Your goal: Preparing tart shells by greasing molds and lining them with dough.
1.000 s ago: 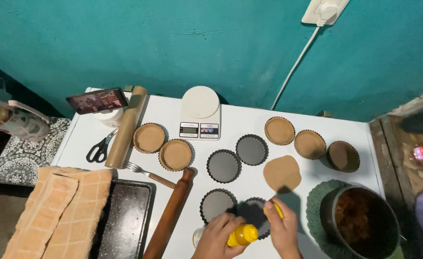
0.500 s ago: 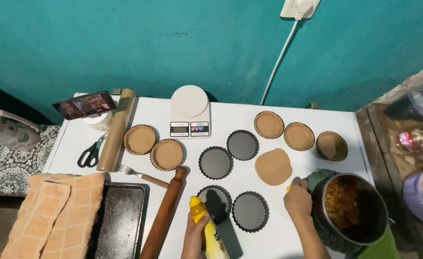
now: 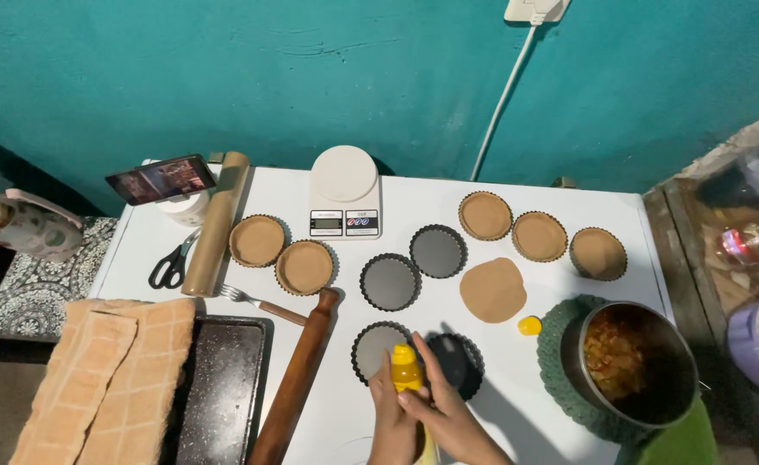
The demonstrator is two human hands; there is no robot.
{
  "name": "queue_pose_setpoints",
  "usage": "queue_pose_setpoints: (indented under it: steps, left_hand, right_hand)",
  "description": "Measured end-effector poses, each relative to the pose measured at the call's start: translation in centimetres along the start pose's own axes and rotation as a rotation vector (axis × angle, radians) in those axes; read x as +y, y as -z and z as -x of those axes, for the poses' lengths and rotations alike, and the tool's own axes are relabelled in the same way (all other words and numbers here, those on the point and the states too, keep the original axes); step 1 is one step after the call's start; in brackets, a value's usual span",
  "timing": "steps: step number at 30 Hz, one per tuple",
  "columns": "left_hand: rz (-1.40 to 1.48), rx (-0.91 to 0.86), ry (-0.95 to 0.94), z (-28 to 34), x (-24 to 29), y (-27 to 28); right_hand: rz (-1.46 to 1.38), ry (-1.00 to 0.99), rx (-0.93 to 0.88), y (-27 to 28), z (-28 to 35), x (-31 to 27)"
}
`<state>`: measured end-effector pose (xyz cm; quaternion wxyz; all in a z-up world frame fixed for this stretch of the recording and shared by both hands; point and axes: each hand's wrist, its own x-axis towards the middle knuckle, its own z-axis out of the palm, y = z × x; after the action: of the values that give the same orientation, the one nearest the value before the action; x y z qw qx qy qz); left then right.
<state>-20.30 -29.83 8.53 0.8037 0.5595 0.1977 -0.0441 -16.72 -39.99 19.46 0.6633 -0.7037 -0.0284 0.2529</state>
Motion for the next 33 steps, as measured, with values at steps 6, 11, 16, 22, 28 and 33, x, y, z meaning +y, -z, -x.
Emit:
queue_pose_setpoints:
  steps: [6,11,16,22,28,33]
  left_hand:
    - [-0.567,-0.386,-0.457,2.1,5.9,1.2]
    - [-0.84,0.073,-0.189,-0.7,6.9,4.8]
    - [-0.932,0.233,0.037,-4.0,6.0,6.6]
    - [-1.038,0.145,-0.12,-6.9,1.7,9.6]
    - [-0.334,0.185,0.298,-5.3,2.7,9.6]
    - [0.254,-0.021,0.424,-5.0,4.8,9.1]
  right_hand:
    - [-0.391,0.109,0.315,4.7,-0.3,5.5]
    - [-0.972,-0.035,0.6,9.4,2.4,3.4]
    - [-0.835,-0.057,0.415,9.2,5.3,3.1]
    - [-1.171,0.117,0.48,12.1,6.5,3.1]
    - [-1.168,0.34,0.284,15.9,9.0,4.8]
    - [-1.039,0.284,0.38,11.6,8.9,0.8]
